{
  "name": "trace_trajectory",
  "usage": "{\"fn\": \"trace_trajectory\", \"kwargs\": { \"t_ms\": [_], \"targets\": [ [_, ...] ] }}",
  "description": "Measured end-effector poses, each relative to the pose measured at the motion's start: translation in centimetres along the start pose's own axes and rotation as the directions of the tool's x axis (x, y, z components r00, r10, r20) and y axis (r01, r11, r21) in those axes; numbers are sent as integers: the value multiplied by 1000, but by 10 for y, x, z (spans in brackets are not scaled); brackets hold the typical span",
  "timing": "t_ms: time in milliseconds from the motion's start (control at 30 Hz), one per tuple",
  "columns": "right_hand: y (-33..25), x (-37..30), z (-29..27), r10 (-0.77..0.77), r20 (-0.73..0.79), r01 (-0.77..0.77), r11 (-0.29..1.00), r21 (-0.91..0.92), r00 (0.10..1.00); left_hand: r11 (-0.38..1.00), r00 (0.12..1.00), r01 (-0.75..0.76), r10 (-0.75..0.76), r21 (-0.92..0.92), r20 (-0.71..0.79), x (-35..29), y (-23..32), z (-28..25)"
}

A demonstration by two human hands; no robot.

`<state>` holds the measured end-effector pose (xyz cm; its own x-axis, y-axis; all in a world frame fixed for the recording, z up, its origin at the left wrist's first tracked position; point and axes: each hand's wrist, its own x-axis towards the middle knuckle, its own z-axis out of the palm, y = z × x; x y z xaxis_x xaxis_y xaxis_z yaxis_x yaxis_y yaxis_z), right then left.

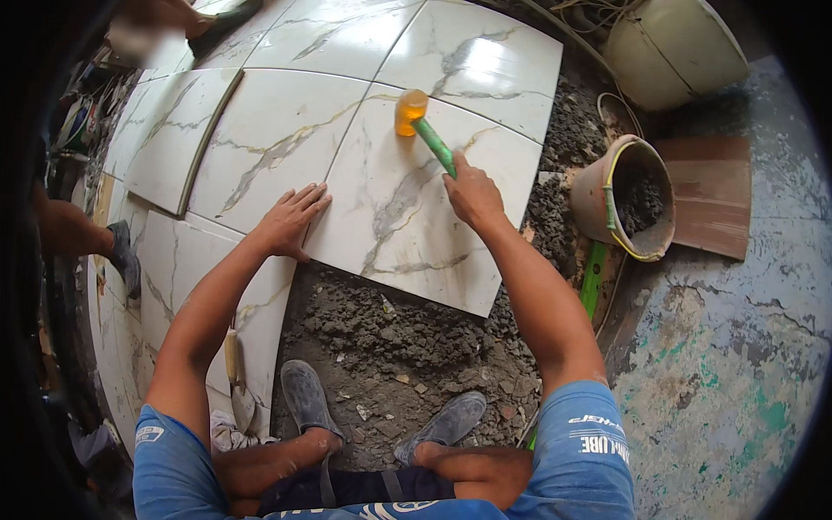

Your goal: Manually installing large floor tiles using adhesive, a rubber mallet, and a spirit level.

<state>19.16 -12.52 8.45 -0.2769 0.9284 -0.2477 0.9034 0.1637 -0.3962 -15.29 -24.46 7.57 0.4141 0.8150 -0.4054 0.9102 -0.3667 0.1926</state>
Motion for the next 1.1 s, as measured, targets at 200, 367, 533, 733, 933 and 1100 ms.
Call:
{"fn": "trace_trajectory", "kwargs": {
  "t_ms": [200, 367, 533, 733, 933, 1100],
  "targets": [
    [2, -55, -40, -155, -260, 250, 887, 388, 953, 999, 1000, 1, -1, 40, 7, 2, 3, 0],
    [25, -122, -83, -235, -218, 311, 840, 444, 947, 999, 1000, 6, -7, 40, 12, 3, 4, -1],
    [47, -188, -75, -145, -128, 177, 942, 284, 981, 996, 1000, 1, -2, 85, 7, 3, 7, 0],
    [71, -266, -32, 67, 31, -74, 941, 331, 997, 987, 999, 7, -13, 162, 34, 6, 16, -3],
    [101, -289, -20, 317, -265, -71, 753, 654, 911, 969, 982, 160, -175, 187, 67, 55, 41, -19],
    [114, -247, 1, 447, 314, -263, -174, 949, 838, 990, 990, 128, -124, 56, -69, 158, 79, -44]
  ]
}}
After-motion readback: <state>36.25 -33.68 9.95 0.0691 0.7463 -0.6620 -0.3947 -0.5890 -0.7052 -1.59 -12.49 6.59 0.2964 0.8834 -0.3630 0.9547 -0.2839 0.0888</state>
